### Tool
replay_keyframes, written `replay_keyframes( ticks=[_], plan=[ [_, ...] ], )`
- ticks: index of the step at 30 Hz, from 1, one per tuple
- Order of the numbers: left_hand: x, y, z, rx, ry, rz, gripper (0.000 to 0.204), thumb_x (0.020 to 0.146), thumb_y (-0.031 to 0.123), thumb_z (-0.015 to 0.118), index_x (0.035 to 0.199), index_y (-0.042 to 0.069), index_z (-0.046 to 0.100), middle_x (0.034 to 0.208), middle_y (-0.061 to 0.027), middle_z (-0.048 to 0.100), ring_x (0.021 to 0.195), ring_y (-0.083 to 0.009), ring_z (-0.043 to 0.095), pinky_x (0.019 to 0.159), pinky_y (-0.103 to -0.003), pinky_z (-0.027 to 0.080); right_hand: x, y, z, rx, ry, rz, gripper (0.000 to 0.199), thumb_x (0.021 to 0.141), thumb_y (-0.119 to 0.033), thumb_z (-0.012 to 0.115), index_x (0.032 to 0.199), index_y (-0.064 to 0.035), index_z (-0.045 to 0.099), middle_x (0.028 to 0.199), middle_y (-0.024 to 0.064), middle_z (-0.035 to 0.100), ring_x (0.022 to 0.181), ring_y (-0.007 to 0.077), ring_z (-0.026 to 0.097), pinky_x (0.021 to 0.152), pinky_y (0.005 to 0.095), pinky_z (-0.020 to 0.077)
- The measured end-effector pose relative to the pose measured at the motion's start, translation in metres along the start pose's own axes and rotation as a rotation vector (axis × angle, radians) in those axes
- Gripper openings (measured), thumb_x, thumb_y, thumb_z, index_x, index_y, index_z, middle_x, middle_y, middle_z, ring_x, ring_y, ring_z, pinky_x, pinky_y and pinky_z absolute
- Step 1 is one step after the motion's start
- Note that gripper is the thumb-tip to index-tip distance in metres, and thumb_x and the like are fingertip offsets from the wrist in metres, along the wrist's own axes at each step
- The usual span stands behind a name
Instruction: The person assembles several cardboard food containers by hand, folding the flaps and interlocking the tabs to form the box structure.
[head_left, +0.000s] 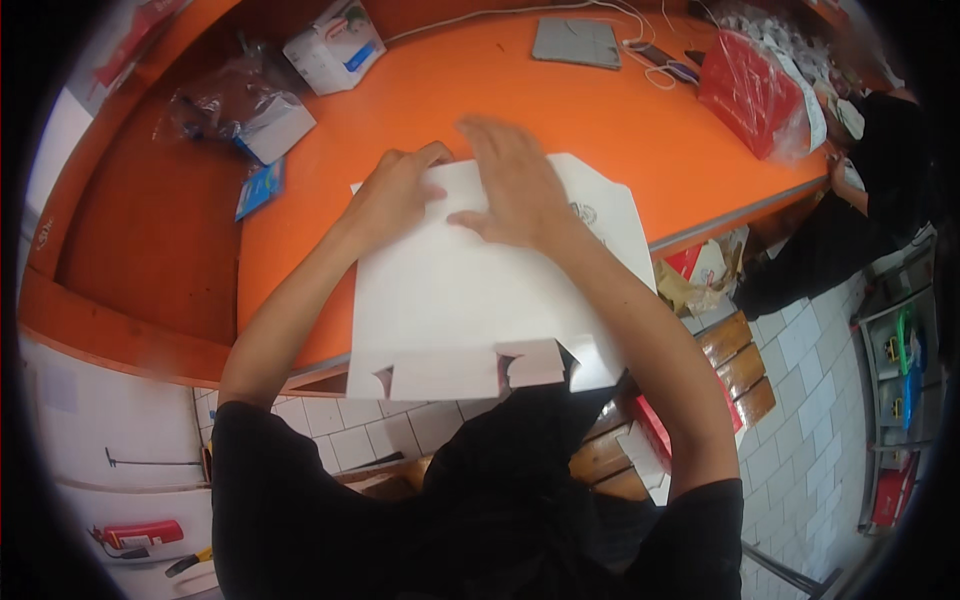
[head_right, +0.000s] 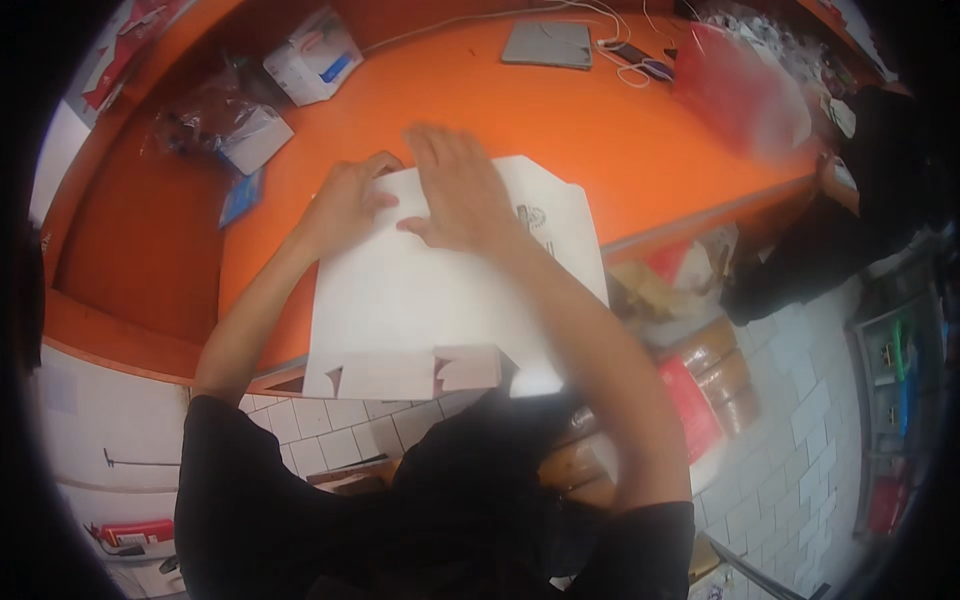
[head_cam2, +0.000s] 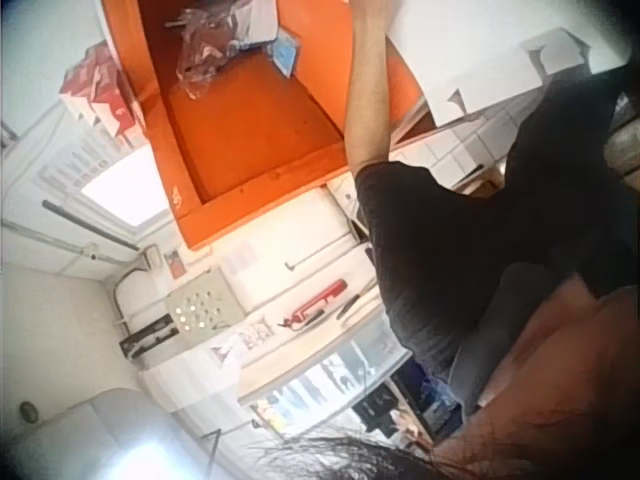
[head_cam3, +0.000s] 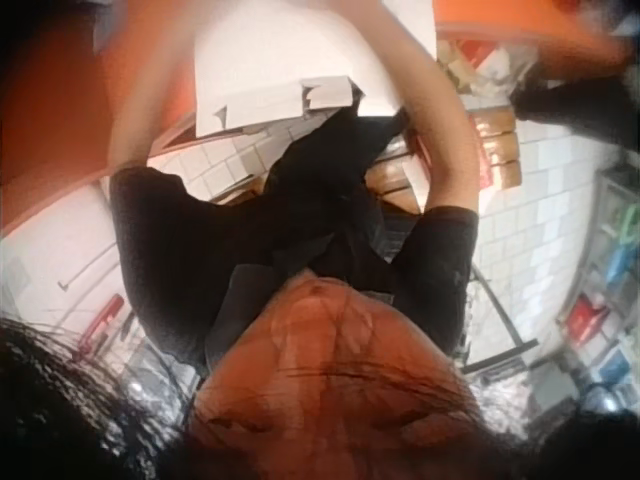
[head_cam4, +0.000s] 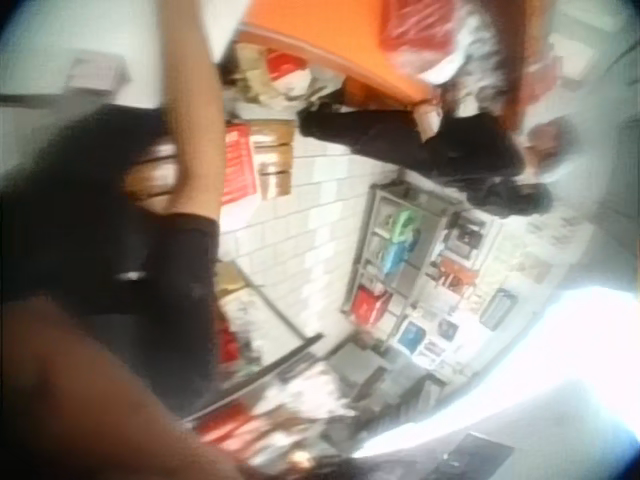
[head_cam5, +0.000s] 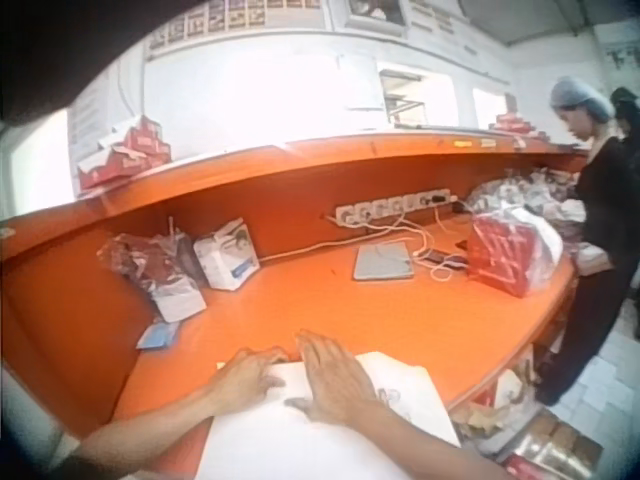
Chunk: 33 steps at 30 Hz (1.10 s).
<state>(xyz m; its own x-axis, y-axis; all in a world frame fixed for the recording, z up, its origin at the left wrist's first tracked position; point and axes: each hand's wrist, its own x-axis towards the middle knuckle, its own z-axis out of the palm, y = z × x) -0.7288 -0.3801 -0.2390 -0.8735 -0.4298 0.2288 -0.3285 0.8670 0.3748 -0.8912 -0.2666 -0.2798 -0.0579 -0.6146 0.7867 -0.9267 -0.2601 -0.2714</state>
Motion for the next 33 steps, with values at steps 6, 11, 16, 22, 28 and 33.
replay_keyframes(
  ticks=[6,11,16,22,28,33],
  plan=[
    [-0.010,-0.051,-0.051,0.060,-0.244,-0.166,0.061,0.060,0.002,0.081,0.116,0.001,0.059,0.134,-0.0186,0.053,0.124,-0.0336,0.050,0.103,-0.039,0.041,-0.002,-0.001,0.013,0.008,-0.308,0.078,0.031,0.079,-0.028,0.076,0.101,-0.0097,0.063,0.097,0.0016,0.064,0.103,0.0197,0.055,0.093,0.0399,0.0326],
    [-0.028,-0.063,-0.054,-0.029,-0.283,-0.239,0.054,0.061,0.004,0.083,0.110,0.002,0.059,0.115,-0.0181,0.064,0.110,-0.0334,0.060,0.091,-0.040,0.048,-0.005,-0.006,0.018,-0.030,-0.223,-0.020,0.025,0.081,-0.027,0.074,0.097,-0.0128,0.063,0.095,-0.0019,0.063,0.100,0.0160,0.055,0.090,0.0415,0.0316],
    [-0.086,-0.020,0.002,0.185,0.255,-0.217,0.030,0.076,0.009,0.077,0.097,0.002,0.057,0.097,-0.0170,0.068,0.089,-0.0359,0.066,0.075,-0.042,0.052,-0.007,-0.007,0.016,-0.051,-0.292,0.072,0.025,0.081,-0.028,0.074,0.097,-0.0119,0.063,0.094,-0.0003,0.063,0.099,0.0172,0.055,0.089,0.0414,0.0328],
    [-0.090,0.000,0.013,0.260,0.328,-0.177,0.024,0.084,0.019,0.072,0.094,0.004,0.056,0.088,-0.0178,0.070,0.082,-0.0372,0.067,0.068,-0.045,0.052,-0.009,0.000,0.005,0.036,-0.221,0.083,0.031,0.079,-0.025,0.076,0.102,-0.0084,0.063,0.097,0.0072,0.064,0.100,0.0232,0.057,0.092,0.0398,0.0366],
    [-0.078,-0.065,0.002,0.391,0.396,-0.386,0.031,0.087,0.026,0.070,0.094,0.001,0.055,0.080,-0.0233,0.067,0.077,-0.0416,0.067,0.066,-0.050,0.050,-0.033,-0.031,-0.123,0.394,-0.010,0.312,0.043,0.083,-0.022,0.075,0.118,-0.0054,0.059,0.113,0.0111,0.066,0.112,0.0261,0.059,0.096,0.0387,0.0455],
    [-0.102,-0.069,-0.012,0.299,0.434,-0.245,0.036,0.087,0.026,0.070,0.100,-0.003,0.055,0.083,-0.0269,0.067,0.080,-0.0442,0.067,0.070,-0.050,0.051,-0.214,-0.046,-0.248,0.302,0.499,0.782,0.030,0.098,-0.018,0.056,0.122,-0.0002,0.053,0.100,0.0065,0.061,0.098,0.0152,0.059,0.091,0.0285,0.0433]
  ],
)
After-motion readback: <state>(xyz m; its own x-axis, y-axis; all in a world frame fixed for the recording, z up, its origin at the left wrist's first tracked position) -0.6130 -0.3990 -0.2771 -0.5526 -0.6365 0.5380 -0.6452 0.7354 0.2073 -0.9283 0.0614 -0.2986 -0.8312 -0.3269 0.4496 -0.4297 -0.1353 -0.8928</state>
